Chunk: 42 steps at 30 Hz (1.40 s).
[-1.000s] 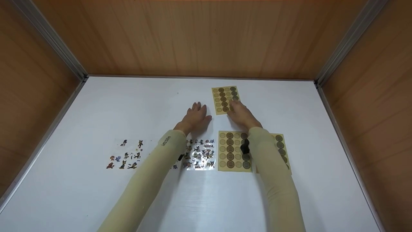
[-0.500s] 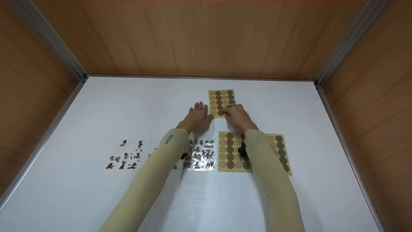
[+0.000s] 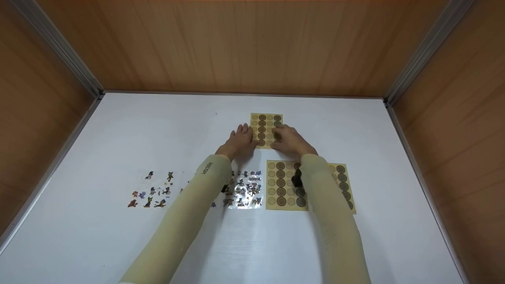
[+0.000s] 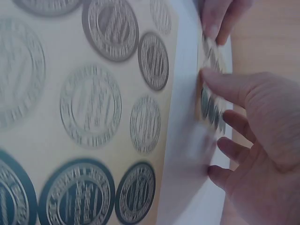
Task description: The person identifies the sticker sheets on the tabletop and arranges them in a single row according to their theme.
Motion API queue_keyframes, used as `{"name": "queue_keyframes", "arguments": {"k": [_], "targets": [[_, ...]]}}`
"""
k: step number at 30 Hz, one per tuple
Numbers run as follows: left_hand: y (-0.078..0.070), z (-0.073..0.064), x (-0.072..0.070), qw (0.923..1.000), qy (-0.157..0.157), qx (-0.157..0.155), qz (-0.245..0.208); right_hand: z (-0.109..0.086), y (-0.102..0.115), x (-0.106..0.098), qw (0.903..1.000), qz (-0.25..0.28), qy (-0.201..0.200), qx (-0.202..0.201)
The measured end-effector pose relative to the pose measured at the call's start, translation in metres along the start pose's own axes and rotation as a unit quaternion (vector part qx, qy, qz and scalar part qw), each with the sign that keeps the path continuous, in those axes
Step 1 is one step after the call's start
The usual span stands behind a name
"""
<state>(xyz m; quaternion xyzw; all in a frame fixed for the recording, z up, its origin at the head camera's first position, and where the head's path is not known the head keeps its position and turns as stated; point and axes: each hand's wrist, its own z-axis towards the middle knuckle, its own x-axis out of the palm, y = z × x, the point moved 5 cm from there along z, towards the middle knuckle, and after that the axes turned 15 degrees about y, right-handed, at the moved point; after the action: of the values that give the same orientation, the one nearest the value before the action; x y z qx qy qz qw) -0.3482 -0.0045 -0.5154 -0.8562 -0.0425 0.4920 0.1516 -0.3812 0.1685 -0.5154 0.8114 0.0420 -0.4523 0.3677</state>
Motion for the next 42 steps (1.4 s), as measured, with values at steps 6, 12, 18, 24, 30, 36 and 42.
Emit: {"name": "queue_keyframes", "arguments": {"k": [6,12,18,24,30,36,42], "targets": [[0.002,-0.006,0.002,0.9996,0.012,-0.002,0.027,-0.006,-0.015,0.009,0.9936,0.054,0.061,0.078],[0.002,-0.006,0.004,0.9994,0.020,-0.010,-0.028,-0.010,-0.015,0.010,0.9929,0.053,0.072,0.079],[-0.002,-0.002,0.005,0.9993,0.011,-0.020,-0.029,-0.010,-0.019,0.009,0.9937,0.047,0.066,0.077],[-0.006,-0.005,0.007,0.9998,0.003,-0.015,-0.011,-0.010,-0.021,0.010,0.9942,0.055,0.049,0.079],[-0.007,-0.007,0.011,0.9991,-0.001,-0.021,-0.037,-0.012,-0.023,0.013,0.9935,0.063,0.047,0.083],[-0.003,-0.009,0.010,0.9995,-0.002,-0.022,-0.023,-0.010,-0.021,0.014,0.9895,0.108,0.036,0.089],[0.000,-0.007,0.010,0.9991,0.002,-0.023,-0.036,-0.006,-0.018,0.008,0.9905,0.103,0.045,0.079]]}}
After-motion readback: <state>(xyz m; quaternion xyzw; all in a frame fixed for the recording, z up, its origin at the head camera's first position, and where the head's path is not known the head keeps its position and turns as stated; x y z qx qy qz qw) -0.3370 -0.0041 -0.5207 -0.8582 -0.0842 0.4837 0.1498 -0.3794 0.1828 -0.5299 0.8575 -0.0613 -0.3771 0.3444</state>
